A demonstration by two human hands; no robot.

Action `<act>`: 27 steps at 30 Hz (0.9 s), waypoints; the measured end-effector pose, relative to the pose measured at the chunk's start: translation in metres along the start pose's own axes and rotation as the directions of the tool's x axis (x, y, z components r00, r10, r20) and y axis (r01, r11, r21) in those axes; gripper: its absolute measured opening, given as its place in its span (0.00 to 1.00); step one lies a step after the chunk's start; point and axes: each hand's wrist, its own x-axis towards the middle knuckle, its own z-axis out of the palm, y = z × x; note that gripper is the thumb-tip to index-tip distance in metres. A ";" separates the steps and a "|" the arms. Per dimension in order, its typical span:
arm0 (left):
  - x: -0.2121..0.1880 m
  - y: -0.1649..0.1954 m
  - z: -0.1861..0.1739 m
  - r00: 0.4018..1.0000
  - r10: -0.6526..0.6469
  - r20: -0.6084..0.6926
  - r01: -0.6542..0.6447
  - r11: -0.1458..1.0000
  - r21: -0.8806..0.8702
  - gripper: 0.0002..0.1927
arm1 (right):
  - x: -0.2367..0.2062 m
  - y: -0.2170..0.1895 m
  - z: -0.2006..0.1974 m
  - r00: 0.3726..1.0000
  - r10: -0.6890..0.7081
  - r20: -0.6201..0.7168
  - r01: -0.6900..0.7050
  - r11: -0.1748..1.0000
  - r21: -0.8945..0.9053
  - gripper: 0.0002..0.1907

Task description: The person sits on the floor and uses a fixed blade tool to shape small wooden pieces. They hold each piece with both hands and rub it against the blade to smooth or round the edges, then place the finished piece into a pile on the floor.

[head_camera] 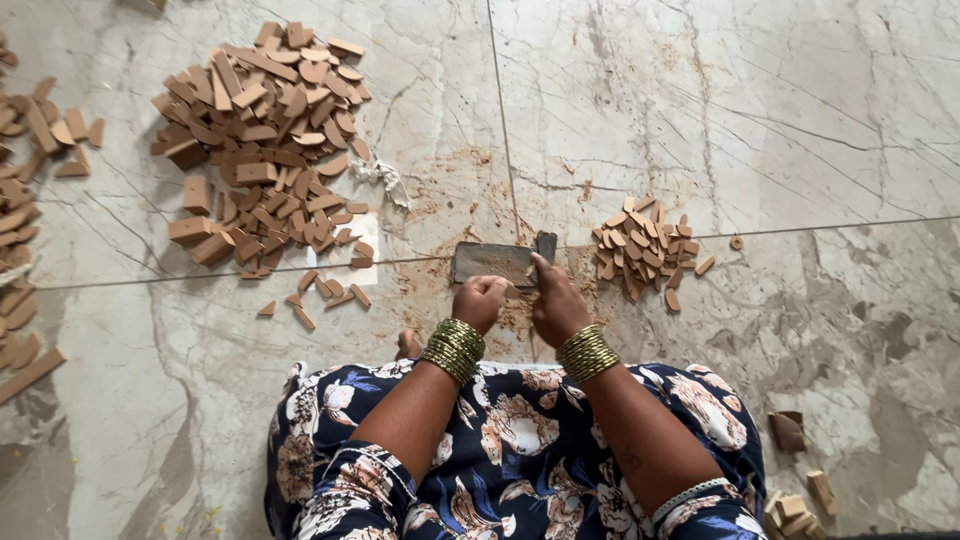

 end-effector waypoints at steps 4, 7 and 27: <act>-0.010 -0.001 0.014 0.881 -0.419 0.219 0.472 0.808 -0.354 0.10 | -0.009 -0.005 0.022 0.977 -0.209 -0.033 0.207 0.976 -0.060 0.34; 0.000 0.006 0.005 0.845 -0.519 0.124 0.512 0.722 -0.466 0.12 | -0.003 0.001 0.029 0.987 -0.021 0.158 0.049 0.983 -0.175 0.35; -0.008 0.017 0.002 0.547 -0.588 0.596 0.832 0.460 -0.311 0.12 | 0.009 0.017 0.034 0.998 -0.060 0.036 0.065 0.983 -0.174 0.40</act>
